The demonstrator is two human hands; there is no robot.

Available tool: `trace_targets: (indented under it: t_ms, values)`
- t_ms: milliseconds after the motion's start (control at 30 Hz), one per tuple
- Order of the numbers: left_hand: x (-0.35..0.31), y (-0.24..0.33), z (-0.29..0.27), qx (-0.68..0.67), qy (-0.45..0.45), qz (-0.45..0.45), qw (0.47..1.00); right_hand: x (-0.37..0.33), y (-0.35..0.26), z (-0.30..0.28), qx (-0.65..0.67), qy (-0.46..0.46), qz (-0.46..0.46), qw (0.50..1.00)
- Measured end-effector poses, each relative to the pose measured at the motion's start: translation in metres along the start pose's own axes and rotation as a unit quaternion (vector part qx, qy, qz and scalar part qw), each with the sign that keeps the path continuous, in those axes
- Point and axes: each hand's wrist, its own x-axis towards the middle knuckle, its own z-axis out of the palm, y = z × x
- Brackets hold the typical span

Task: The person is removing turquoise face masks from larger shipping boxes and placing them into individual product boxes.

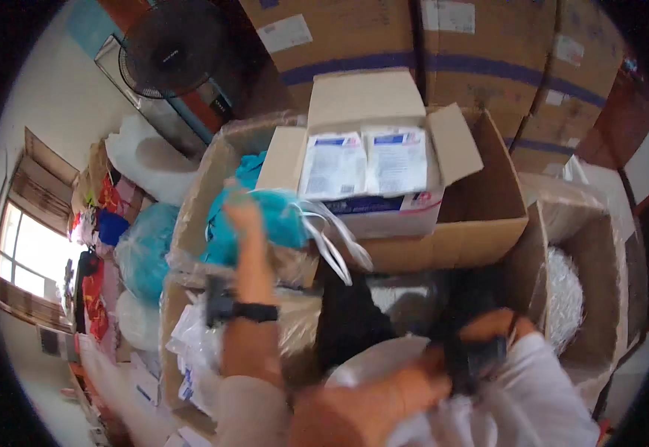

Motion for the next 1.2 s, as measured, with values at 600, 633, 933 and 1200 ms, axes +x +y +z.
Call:
trace_targets:
  t_ms: [600,633,933,1200]
  values:
    - [-0.044,0.08,-0.04,-0.13,-0.067,-0.085,0.986,-0.01,0.057,-0.069,-0.059,-0.003,0.337,0.94]
    - [-0.045,0.076,-0.041,-0.135,-0.065,-0.082,0.985,-0.01,0.056,-0.071,-0.103,-0.006,0.35,0.931]
    - [-0.071,0.025,-0.008,0.107,-0.116,-0.075,0.985,0.055,0.04,-0.025,-0.161,-0.074,0.042,0.983]
    - [0.001,-0.041,-0.035,-0.06,0.111,-0.312,0.942,0.031,0.006,-0.059,-0.13,-0.155,0.123,0.972]
